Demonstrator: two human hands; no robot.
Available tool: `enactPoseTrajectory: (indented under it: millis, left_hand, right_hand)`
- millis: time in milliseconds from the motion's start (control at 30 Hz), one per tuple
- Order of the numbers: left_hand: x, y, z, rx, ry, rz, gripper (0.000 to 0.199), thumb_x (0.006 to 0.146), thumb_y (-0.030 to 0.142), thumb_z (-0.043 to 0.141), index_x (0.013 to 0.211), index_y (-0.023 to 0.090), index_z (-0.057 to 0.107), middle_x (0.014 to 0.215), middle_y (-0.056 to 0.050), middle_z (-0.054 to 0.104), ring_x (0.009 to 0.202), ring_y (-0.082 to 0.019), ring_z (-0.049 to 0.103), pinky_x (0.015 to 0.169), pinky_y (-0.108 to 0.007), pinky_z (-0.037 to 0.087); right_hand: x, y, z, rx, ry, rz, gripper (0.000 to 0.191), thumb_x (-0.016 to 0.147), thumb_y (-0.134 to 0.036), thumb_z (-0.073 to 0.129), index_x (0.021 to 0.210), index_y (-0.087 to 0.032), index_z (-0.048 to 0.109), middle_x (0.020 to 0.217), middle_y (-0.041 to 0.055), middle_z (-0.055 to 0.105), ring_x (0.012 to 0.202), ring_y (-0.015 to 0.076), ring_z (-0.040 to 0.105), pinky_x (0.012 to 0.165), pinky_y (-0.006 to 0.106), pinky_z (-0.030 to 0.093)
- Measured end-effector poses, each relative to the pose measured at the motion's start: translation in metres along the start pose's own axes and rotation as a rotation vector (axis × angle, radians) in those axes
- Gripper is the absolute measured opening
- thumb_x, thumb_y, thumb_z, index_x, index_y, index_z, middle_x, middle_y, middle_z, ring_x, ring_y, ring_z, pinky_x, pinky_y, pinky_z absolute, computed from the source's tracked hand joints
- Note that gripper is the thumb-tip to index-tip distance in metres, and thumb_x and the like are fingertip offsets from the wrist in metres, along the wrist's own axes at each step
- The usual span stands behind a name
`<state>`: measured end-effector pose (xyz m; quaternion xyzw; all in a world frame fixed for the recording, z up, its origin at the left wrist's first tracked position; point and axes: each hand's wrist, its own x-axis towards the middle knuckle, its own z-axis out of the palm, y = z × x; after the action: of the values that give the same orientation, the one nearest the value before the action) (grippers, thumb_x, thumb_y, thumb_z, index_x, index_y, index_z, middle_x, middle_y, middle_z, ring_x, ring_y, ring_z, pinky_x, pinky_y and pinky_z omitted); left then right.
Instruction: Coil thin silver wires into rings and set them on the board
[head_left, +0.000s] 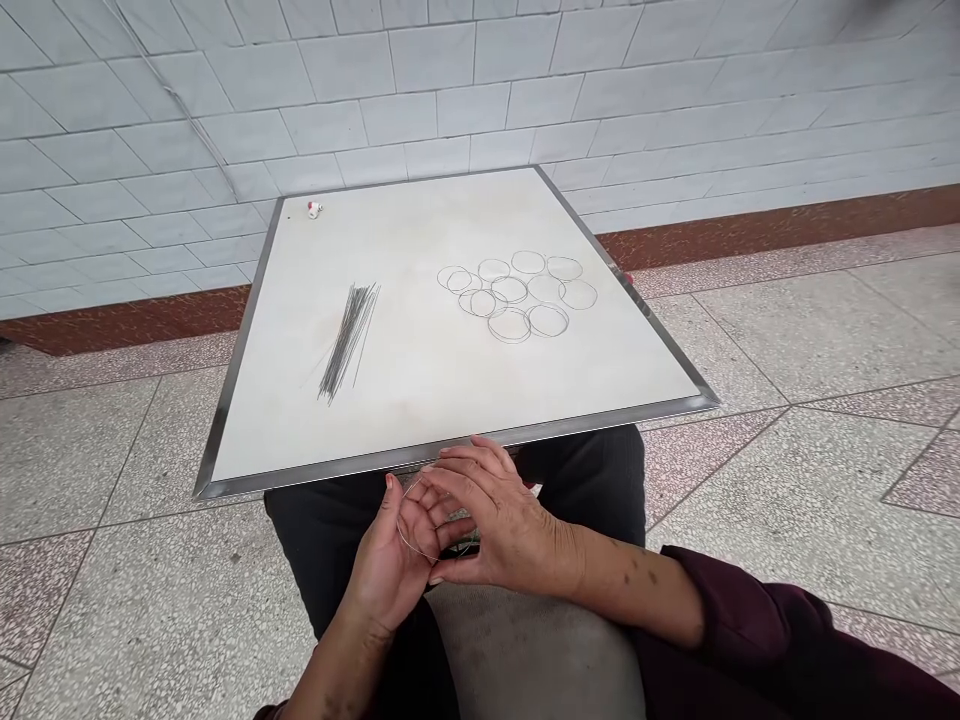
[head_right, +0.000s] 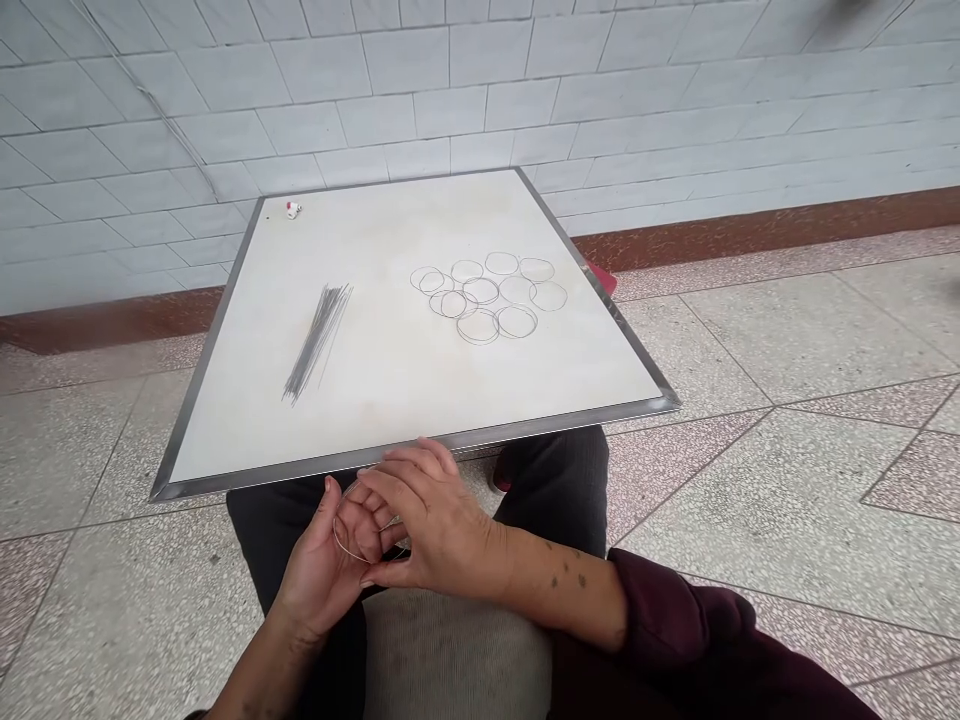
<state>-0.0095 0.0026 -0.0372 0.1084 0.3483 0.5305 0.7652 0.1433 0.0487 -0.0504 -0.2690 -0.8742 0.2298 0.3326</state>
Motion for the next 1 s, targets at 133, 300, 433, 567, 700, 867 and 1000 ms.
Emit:
enactPoseTrajectory:
  millis: [133,300,433,567,700,867,1000]
  left_hand:
    - [0.000,0.000,-0.006,0.155,0.095,0.110,0.048,0.093,0.055,0.049,0.107,0.014,0.071,0.102,-0.012,0.069,0.089,-0.023,0.061,0.070,-0.033,0.051]
    - [-0.008,0.005,-0.007,0.284,0.125,0.190,0.049,0.093,0.057,0.048,0.095,0.014,0.072,0.084,-0.009,0.065,0.079,-0.022,0.059,0.068,-0.033,0.050]
    - [-0.017,0.011,-0.007,0.254,0.079,0.154,0.042,0.097,0.047,0.043,0.093,0.016,0.070,0.085,-0.009,0.064,0.081,-0.022,0.059,0.073,-0.034,0.051]
    - [-0.018,0.013,-0.008,0.222,0.064,0.122,0.028,0.096,0.035,0.051,0.091,0.016,0.070,0.082,-0.007,0.063,0.074,-0.019,0.057,0.070,-0.031,0.050]
    - [-0.017,0.013,-0.008,0.223,0.094,0.098,0.025,0.094,0.032,0.054,0.090,0.014,0.072,0.076,-0.006,0.063,0.068,-0.016,0.057,0.065,-0.028,0.049]
    - [-0.015,0.013,-0.009,0.211,0.117,0.081,0.023,0.092,0.031,0.058,0.087,0.013,0.072,0.072,-0.006,0.063,0.063,-0.015,0.056,0.062,-0.026,0.048]
    - [-0.014,0.013,-0.011,0.202,0.125,0.067,0.019,0.089,0.030,0.063,0.081,0.014,0.071,0.070,-0.005,0.064,0.062,-0.014,0.056,0.060,-0.026,0.048]
  right_hand:
    - [0.000,0.001,-0.001,-0.010,-0.034,0.007,0.097,0.065,-0.065,0.080,0.141,-0.018,0.043,0.127,0.0151,0.062,0.126,0.0341,0.050,0.115,0.058,0.024]
    - [-0.001,0.003,-0.001,-0.018,-0.042,0.000,0.099,0.066,-0.065,0.079,0.144,-0.017,0.040,0.128,0.0155,0.060,0.126,0.0337,0.050,0.116,0.060,0.023]
    - [-0.001,0.003,-0.001,-0.016,-0.021,-0.008,0.098,0.066,-0.067,0.078,0.142,-0.018,0.041,0.127,0.0153,0.061,0.125,0.0336,0.051,0.116,0.058,0.024]
    - [-0.001,0.004,-0.001,-0.013,-0.005,-0.027,0.096,0.068,-0.068,0.077,0.142,-0.017,0.041,0.127,0.0154,0.062,0.125,0.0329,0.051,0.115,0.056,0.025]
    - [0.000,0.004,0.000,0.004,-0.007,-0.029,0.095,0.068,-0.066,0.077,0.141,-0.018,0.041,0.126,0.0146,0.063,0.125,0.0321,0.052,0.115,0.054,0.026]
    - [0.000,0.004,-0.001,0.013,-0.010,-0.041,0.097,0.066,-0.064,0.080,0.141,-0.017,0.041,0.126,0.0138,0.063,0.125,0.0309,0.052,0.116,0.053,0.026]
    - [0.000,0.004,-0.001,0.016,-0.054,-0.046,0.096,0.066,-0.063,0.081,0.141,-0.017,0.042,0.127,0.0139,0.063,0.125,0.0309,0.051,0.117,0.053,0.024]
